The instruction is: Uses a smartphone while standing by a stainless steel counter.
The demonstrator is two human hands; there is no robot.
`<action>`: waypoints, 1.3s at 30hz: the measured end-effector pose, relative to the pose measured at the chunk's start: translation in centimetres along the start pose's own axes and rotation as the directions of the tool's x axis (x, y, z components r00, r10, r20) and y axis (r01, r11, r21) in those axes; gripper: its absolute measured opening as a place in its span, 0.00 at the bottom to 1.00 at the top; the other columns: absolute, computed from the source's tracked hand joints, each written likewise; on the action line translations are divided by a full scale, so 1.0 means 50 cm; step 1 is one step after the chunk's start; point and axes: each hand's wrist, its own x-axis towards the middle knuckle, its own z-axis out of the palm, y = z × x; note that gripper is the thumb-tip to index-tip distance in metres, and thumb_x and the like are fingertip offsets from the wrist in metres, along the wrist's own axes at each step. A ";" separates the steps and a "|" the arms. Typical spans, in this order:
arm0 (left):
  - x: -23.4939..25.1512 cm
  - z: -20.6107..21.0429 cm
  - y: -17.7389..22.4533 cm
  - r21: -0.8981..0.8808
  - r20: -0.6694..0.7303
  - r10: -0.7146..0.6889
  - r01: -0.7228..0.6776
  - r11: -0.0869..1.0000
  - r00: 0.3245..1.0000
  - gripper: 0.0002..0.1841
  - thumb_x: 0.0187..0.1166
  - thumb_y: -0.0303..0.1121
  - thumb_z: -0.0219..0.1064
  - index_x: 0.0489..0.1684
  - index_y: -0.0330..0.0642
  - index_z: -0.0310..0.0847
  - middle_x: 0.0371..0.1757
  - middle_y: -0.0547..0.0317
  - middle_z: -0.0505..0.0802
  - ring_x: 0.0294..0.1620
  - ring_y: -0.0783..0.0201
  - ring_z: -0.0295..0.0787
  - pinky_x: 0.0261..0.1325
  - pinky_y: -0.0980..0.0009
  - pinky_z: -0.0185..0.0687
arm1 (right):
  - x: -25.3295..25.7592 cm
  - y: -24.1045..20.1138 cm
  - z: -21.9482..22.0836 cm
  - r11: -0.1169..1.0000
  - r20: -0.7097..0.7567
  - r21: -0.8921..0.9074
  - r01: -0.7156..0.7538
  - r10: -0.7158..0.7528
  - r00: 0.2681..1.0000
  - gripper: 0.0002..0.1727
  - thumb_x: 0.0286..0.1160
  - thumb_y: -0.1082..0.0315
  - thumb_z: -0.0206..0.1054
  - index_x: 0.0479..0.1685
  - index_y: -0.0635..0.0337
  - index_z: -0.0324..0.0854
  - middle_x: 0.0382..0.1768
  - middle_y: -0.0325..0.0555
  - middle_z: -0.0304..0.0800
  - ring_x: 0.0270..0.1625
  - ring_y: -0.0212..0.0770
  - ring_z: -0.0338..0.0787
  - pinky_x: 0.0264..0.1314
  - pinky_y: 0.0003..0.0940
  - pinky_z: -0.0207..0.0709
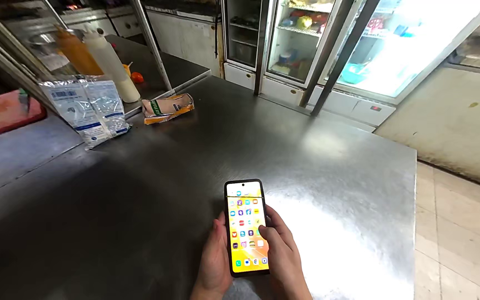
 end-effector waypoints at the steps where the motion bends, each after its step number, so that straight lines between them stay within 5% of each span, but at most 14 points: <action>1: 0.000 0.001 0.002 0.020 -0.008 -0.003 0.003 1.000 1.000 0.57 0.69 0.71 0.64 0.87 0.34 0.44 0.68 0.46 0.86 0.66 0.54 0.88 0.69 0.54 0.85 | 0.000 0.000 0.000 1.000 -0.005 0.001 0.000 0.000 1.000 0.28 0.70 0.72 0.48 0.73 0.69 0.72 0.51 0.50 0.91 0.48 0.37 0.93 0.50 0.33 0.89; 24: -0.002 -0.006 0.005 0.073 -0.066 -0.019 0.023 0.997 0.998 0.55 0.67 0.73 0.64 0.85 0.36 0.56 0.63 0.42 0.89 0.62 0.53 0.91 0.66 0.54 0.87 | -0.008 0.008 -0.003 0.999 -0.027 0.034 -0.018 0.019 0.999 0.29 0.67 0.72 0.49 0.72 0.65 0.76 0.47 0.53 0.91 0.45 0.40 0.93 0.48 0.36 0.89; 39: 0.000 -0.002 0.005 0.063 -0.073 -0.017 0.021 0.998 0.997 0.56 0.66 0.73 0.65 0.86 0.36 0.53 0.64 0.42 0.89 0.62 0.53 0.90 0.66 0.54 0.86 | -0.006 0.011 -0.003 0.998 -0.015 0.065 -0.009 0.010 1.000 0.29 0.68 0.73 0.47 0.72 0.67 0.75 0.49 0.54 0.91 0.47 0.41 0.93 0.51 0.37 0.88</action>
